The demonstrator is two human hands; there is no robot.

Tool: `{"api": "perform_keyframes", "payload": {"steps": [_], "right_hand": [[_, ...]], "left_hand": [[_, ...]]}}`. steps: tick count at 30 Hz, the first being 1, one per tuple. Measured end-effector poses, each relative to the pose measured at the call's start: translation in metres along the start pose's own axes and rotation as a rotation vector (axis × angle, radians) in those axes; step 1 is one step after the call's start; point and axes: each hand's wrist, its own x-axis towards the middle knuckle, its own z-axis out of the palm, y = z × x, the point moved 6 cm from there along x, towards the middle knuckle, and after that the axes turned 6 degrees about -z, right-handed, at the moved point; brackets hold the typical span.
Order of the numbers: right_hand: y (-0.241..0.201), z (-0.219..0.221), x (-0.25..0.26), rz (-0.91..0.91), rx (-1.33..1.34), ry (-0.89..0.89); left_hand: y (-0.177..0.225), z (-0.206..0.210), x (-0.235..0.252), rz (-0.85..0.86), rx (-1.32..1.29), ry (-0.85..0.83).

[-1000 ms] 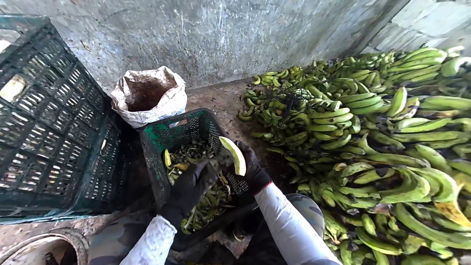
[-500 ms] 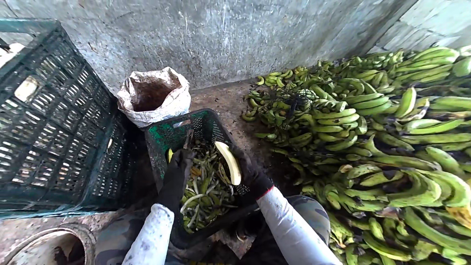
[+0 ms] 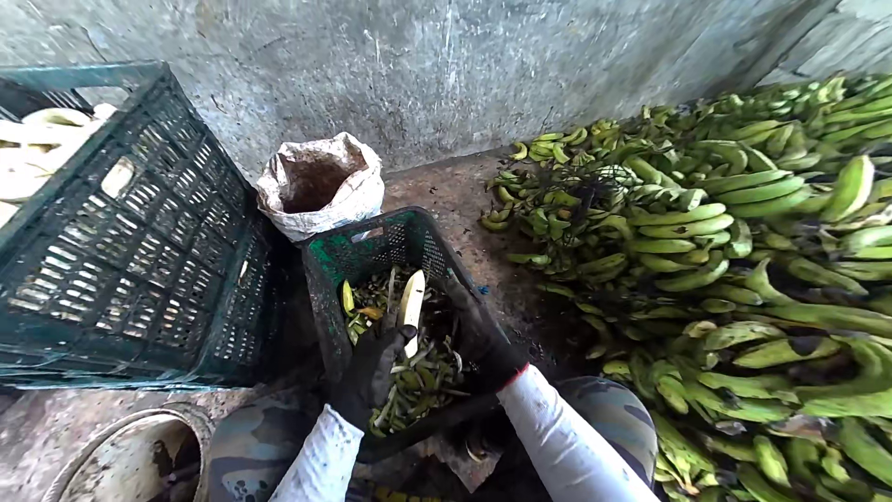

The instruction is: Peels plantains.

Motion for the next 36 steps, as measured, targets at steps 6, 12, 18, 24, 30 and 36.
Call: {"api": "perform_keyframes", "payload": {"steps": [6, 12, 18, 24, 30, 36], "right_hand": [[0.003, -0.014, 0.002, 0.041, 0.055, 0.097], [0.014, -0.022, 0.005, 0.044, 0.023, 0.096], [0.006, -0.01, -0.003, 0.046, -0.062, 0.077], [0.034, -0.014, 0.025, 0.109, -0.271, 0.091], [0.119, -0.002, 0.044, 0.288, -1.003, -0.211], [0.196, -0.014, 0.047, 0.654, -1.5, -0.412]], "left_hand": [[-0.016, -0.011, -0.007, -0.06, -0.27, -0.015], [0.022, -0.081, -0.005, 0.337, -0.38, 0.08], [0.215, -0.183, -0.027, 0.85, -0.579, 0.112], [0.191, -0.162, -0.024, 0.721, -0.585, 0.113], [0.105, -0.145, 0.007, 0.459, -0.713, 0.222], [0.1, -0.14, 0.017, 0.5, -0.694, 0.071]]}}
